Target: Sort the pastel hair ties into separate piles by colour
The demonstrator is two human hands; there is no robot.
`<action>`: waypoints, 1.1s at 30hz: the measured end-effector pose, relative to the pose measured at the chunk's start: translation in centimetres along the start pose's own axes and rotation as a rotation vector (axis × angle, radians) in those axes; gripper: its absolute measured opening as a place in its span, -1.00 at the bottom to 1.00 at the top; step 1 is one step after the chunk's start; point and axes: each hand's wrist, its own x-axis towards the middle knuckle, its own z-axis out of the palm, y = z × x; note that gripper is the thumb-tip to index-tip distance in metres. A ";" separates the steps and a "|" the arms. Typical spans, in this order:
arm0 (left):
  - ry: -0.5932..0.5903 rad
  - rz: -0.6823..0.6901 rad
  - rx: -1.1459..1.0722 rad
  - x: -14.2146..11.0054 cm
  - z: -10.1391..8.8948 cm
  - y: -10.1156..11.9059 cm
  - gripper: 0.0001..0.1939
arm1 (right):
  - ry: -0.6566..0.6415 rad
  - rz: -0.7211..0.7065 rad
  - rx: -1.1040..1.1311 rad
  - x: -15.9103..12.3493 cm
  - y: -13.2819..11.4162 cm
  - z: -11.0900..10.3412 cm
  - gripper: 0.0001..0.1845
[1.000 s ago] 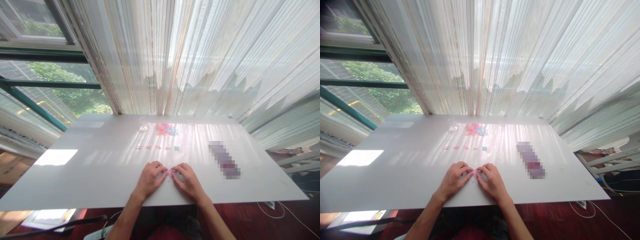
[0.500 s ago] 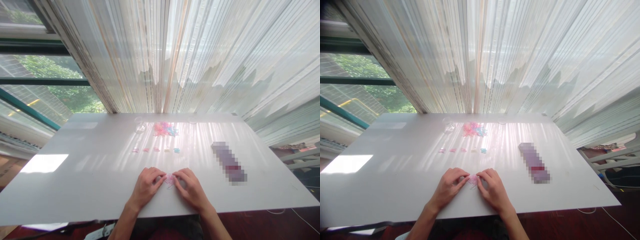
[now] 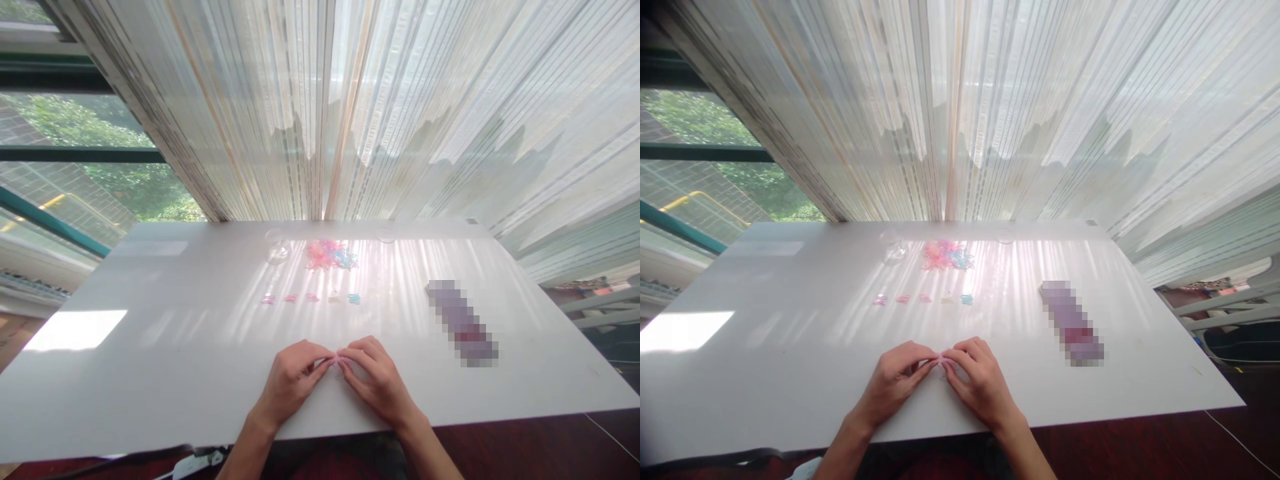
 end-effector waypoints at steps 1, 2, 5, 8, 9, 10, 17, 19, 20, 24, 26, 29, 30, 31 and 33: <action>0.002 0.003 0.000 0.0 0.0 0.0 -0.87 | 0.001 -0.007 -0.002 0.0 0.0 0.1 -0.78; 0.002 0.005 0.000 0.0 0.0 0.0 -0.87 | 0.004 -0.011 0.000 0.1 0.1 0.1 -0.77; -0.005 0.002 0.003 0.0 0.0 0.0 -0.86 | 0.025 -0.011 0.014 0.1 0.2 0.1 -0.77; -0.014 -0.008 0.008 -0.1 0.1 -0.2 -0.86 | 0.030 -0.009 0.016 0.0 0.3 0.1 -0.78; -0.015 -0.011 0.009 -0.1 0.1 -0.2 -0.86 | 0.032 -0.011 0.015 0.0 0.3 0.1 -0.78; -0.015 -0.012 0.009 -0.1 0.1 -0.2 -0.86 | 0.036 -0.011 0.013 0.0 0.3 0.1 -0.79; 0.016 -0.032 -0.008 -0.2 0.2 -0.3 -0.86 | 0.070 0.005 0.003 0.1 0.2 -0.1 -0.84; 0.022 -0.047 -0.015 -0.2 0.2 -0.4 -0.85 | 0.074 0.017 0.006 0.1 0.2 -0.1 -0.85; 0.022 -0.054 -0.018 -0.2 0.2 -0.4 -0.85 | 0.075 0.021 0.008 0.1 0.2 -0.1 -0.85; 0.016 -0.075 -0.025 -0.2 0.2 -0.3 -0.85 | 0.064 0.023 0.009 0.0 0.3 0.0 -0.84; 0.013 -0.075 -0.024 -0.2 0.2 -0.2 -0.85 | 0.057 0.021 0.007 0.0 0.3 0.1 -0.84; 0.013 -0.070 -0.030 -0.2 0.1 -0.1 -0.86 | 0.047 0.017 0.007 -0.1 0.3 0.1 -0.84; 0.010 -0.069 -0.033 -0.2 0.1 -0.1 -0.86 | 0.042 0.017 0.009 -0.1 0.3 0.1 -0.84; 0.007 -0.069 -0.034 -0.3 0.1 -0.1 -0.86 | 0.036 0.018 0.012 -0.1 0.3 0.1 -0.85; 0.002 -0.068 -0.036 -0.3 0.1 -0.1 -0.86 | 0.023 0.022 0.018 -0.1 0.2 0.0 -0.84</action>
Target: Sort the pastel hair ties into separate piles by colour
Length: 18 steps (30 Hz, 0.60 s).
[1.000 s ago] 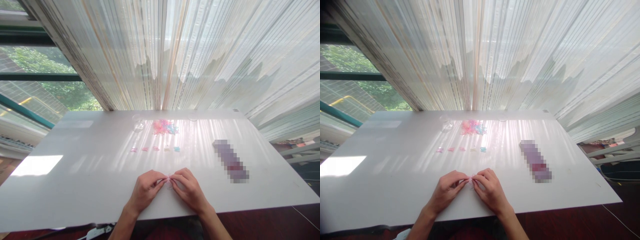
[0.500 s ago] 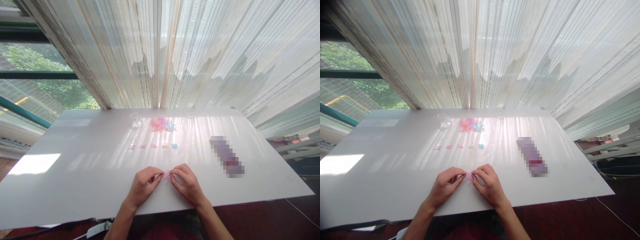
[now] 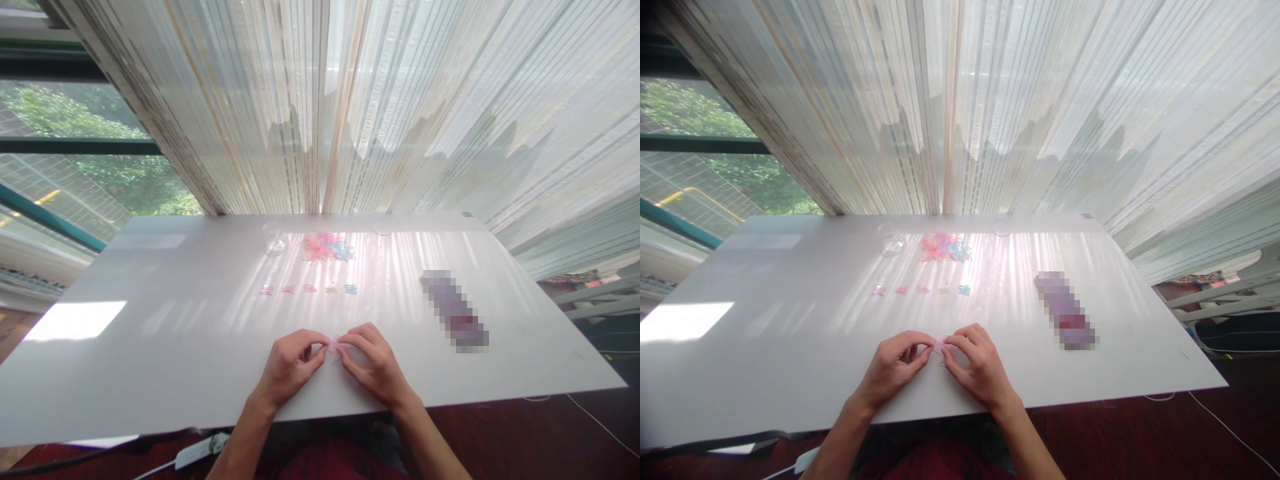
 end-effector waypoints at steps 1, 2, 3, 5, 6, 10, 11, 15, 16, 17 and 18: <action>-0.002 0.001 -0.001 0.0 0.0 0.0 -0.86 | -0.004 0.000 0.001 0.0 0.0 0.0 -0.84; -0.005 0.002 -0.002 0.0 0.0 0.0 -0.86 | -0.006 -0.002 0.000 0.0 0.0 0.0 -0.84; -0.009 0.004 -0.003 0.0 0.0 0.0 -0.86 | -0.004 -0.006 -0.001 0.1 -0.1 0.0 -0.85; -0.020 0.004 -0.002 0.0 0.0 0.0 -0.86 | 0.001 -0.015 -0.005 0.1 -0.1 0.0 -0.86; -0.022 0.003 0.001 0.0 -0.1 0.0 -0.86 | 0.003 -0.017 -0.007 0.1 -0.1 0.0 -0.86; -0.022 0.005 0.033 0.0 0.0 0.1 -0.88 | 0.001 -0.016 -0.013 0.1 0.0 0.0 -0.84; -0.022 0.007 0.042 0.0 0.0 0.2 -0.88 | 0.000 -0.016 -0.015 0.1 0.0 0.0 -0.84; -0.021 0.012 0.054 0.0 0.0 0.2 -0.89 | 0.010 -0.030 -0.014 0.1 0.1 0.1 -0.84; -0.023 0.011 0.054 0.0 0.0 0.2 -0.89 | 0.014 -0.035 -0.012 0.1 0.1 0.2 -0.84; -0.024 0.011 0.053 0.0 0.0 0.2 -0.90 | 0.016 -0.038 -0.010 0.1 0.2 0.2 -0.85; -0.023 0.010 0.054 0.0 0.0 0.2 -0.89 | 0.015 -0.039 -0.009 0.1 0.2 0.2 -0.85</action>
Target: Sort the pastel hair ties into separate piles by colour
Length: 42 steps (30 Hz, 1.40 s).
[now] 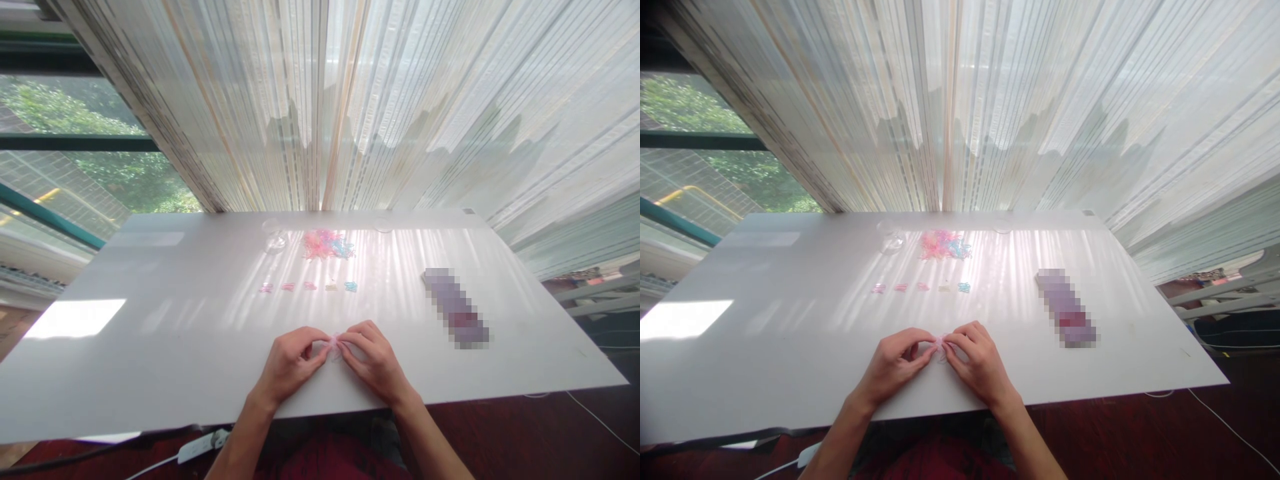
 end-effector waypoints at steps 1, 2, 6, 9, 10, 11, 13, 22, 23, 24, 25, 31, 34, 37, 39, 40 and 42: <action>0.001 -0.002 0.001 0.0 0.0 0.0 -0.89 | -0.001 0.001 0.000 0.0 0.0 0.0 -0.85; 0.002 -0.004 0.001 0.1 0.0 0.0 -0.89 | -0.001 0.001 0.001 0.0 0.0 0.0 -0.86; -0.004 -0.015 -0.005 0.1 0.0 0.1 -0.88 | 0.006 0.005 0.001 0.0 0.0 0.0 -0.87; -0.005 -0.021 -0.011 0.1 0.0 0.1 -0.89 | 0.007 0.005 0.009 0.0 0.0 0.0 -0.87; -0.005 -0.022 -0.012 0.1 0.0 0.1 -0.89 | 0.008 0.004 0.010 0.0 0.0 0.0 -0.87; -0.004 -0.023 -0.014 0.1 0.0 0.1 -0.89 | 0.008 0.002 0.011 0.0 0.0 0.0 -0.87; 0.001 -0.024 -0.015 0.1 0.0 0.1 -0.90 | 0.012 -0.001 0.015 0.0 0.0 0.0 -0.87; 0.006 -0.034 0.004 0.3 0.0 0.3 -0.90 | 0.060 0.000 0.049 0.2 -0.2 -0.3 -0.85; 0.009 -0.034 0.006 0.3 0.0 0.3 -0.90 | 0.064 0.002 0.050 0.2 -0.2 -0.3 -0.86; 0.014 -0.032 0.009 0.3 0.0 0.3 -0.90 | 0.066 0.004 0.050 0.2 -0.2 -0.3 -0.86; 0.016 -0.028 0.012 0.2 0.0 0.2 -0.91 | 0.066 0.005 0.049 0.2 -0.2 -0.3 -0.86; 0.019 0.008 0.020 0.0 0.2 -0.2 -0.90 | 0.060 -0.005 0.054 0.2 0.0 -0.2 -0.82; 0.017 0.021 0.014 0.0 0.2 -0.2 -0.90 | 0.061 -0.009 0.056 0.2 0.0 -0.2 -0.81; 0.011 0.030 0.013 0.1 0.1 -0.1 -0.90 | 0.054 -0.011 0.057 0.2 0.0 -0.2 -0.81; 0.006 0.025 0.012 0.1 0.1 -0.1 -0.90 | 0.049 -0.012 0.056 0.2 0.0 -0.2 -0.81; 0.003 0.022 0.010 0.1 0.1 -0.2 -0.89 | 0.047 -0.013 0.056 0.2 0.0 -0.3 -0.80; -0.001 0.016 0.005 0.0 0.1 -0.2 -0.89 | 0.048 -0.013 0.055 0.2 0.0 -0.3 -0.80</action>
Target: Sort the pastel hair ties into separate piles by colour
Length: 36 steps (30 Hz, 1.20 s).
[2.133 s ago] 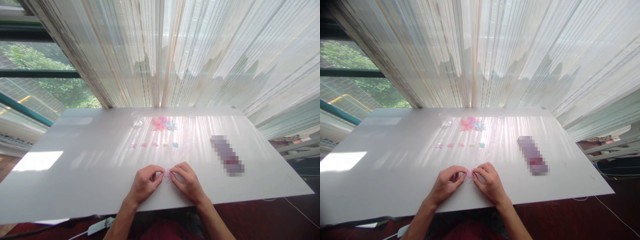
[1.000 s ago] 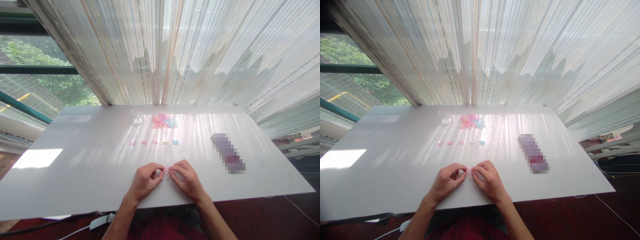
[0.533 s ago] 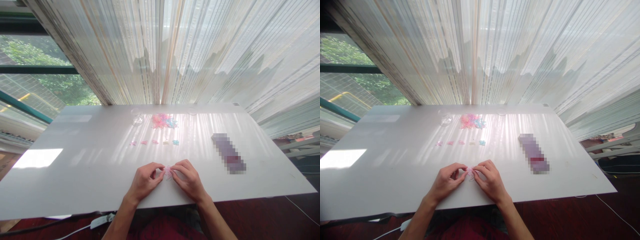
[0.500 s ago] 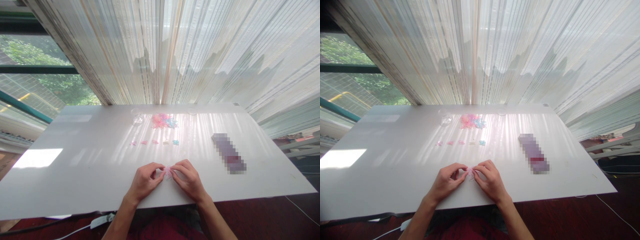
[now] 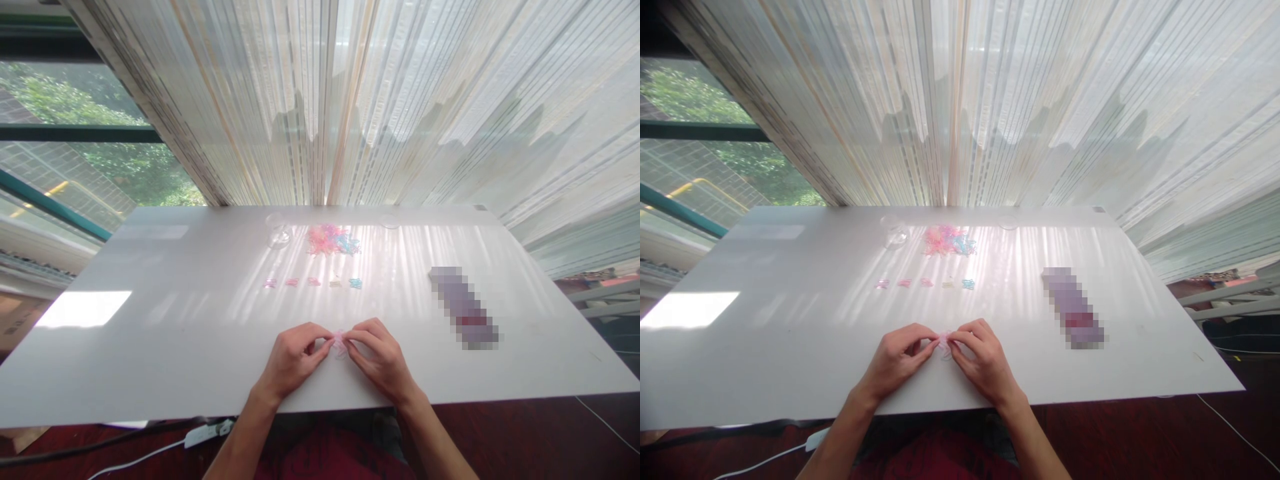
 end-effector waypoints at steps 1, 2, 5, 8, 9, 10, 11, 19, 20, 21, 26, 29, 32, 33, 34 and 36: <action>-0.002 -0.003 -0.001 0.0 0.0 0.0 -0.88 | -0.001 0.001 0.000 0.0 0.0 0.0 -0.80; -0.005 -0.006 -0.001 0.0 0.0 0.0 -0.88 | -0.001 0.005 0.001 0.0 0.0 0.0 -0.80; 0.000 -0.007 -0.005 0.0 0.0 0.0 -0.87 | -0.006 0.017 -0.001 0.0 0.0 0.0 -0.81; 0.004 -0.005 -0.013 0.0 -0.1 0.1 -0.88 | -0.012 0.036 -0.001 0.0 -0.1 0.0 -0.84; 0.004 -0.006 -0.014 0.0 -0.1 0.1 -0.88 | -0.014 0.041 0.000 0.0 -0.1 0.0 -0.84; 0.003 -0.008 -0.015 0.0 -0.1 0.1 -0.88 | -0.016 0.043 0.001 0.0 -0.1 0.0 -0.85; 0.004 -0.010 -0.014 0.0 -0.1 0.1 -0.88 | -0.016 0.042 0.003 0.0 -0.1 0.0 -0.86; 0.015 -0.009 -0.001 0.0 0.0 0.2 -0.89 | -0.002 0.020 0.009 0.0 0.0 -0.1 -0.86; 0.009 -0.005 -0.002 0.0 0.0 0.2 -0.89 | 0.000 0.020 0.013 0.0 0.0 -0.1 -0.86; 0.002 -0.003 -0.003 0.0 -0.1 0.1 -0.88 | 0.001 0.021 0.015 0.0 0.0 -0.1 -0.86; 0.000 -0.018 -0.004 0.1 -0.1 0.2 -0.86 | 0.002 0.037 0.019 -0.1 0.0 -0.1 -0.85; -0.004 -0.020 -0.006 0.1 -0.1 0.2 -0.86 | 0.000 0.041 0.025 -0.1 0.1 -0.1 -0.86; -0.001 -0.028 -0.009 0.1 -0.1 0.3 -0.85 | -0.002 0.047 0.028 0.0 0.0 -0.1 -0.86; 0.005 -0.032 -0.011 0.1 -0.2 0.3 -0.85 | -0.001 0.051 0.029 0.0 0.0 -0.1 -0.86; 0.014 -0.034 -0.015 0.1 -0.2 0.3 -0.85 | 0.000 0.054 0.031 0.0 0.0 -0.1 -0.86; 0.041 -0.033 -0.024 0.1 -0.2 0.3 -0.86 | 0.003 0.066 0.037 0.0 0.0 -0.1 -0.87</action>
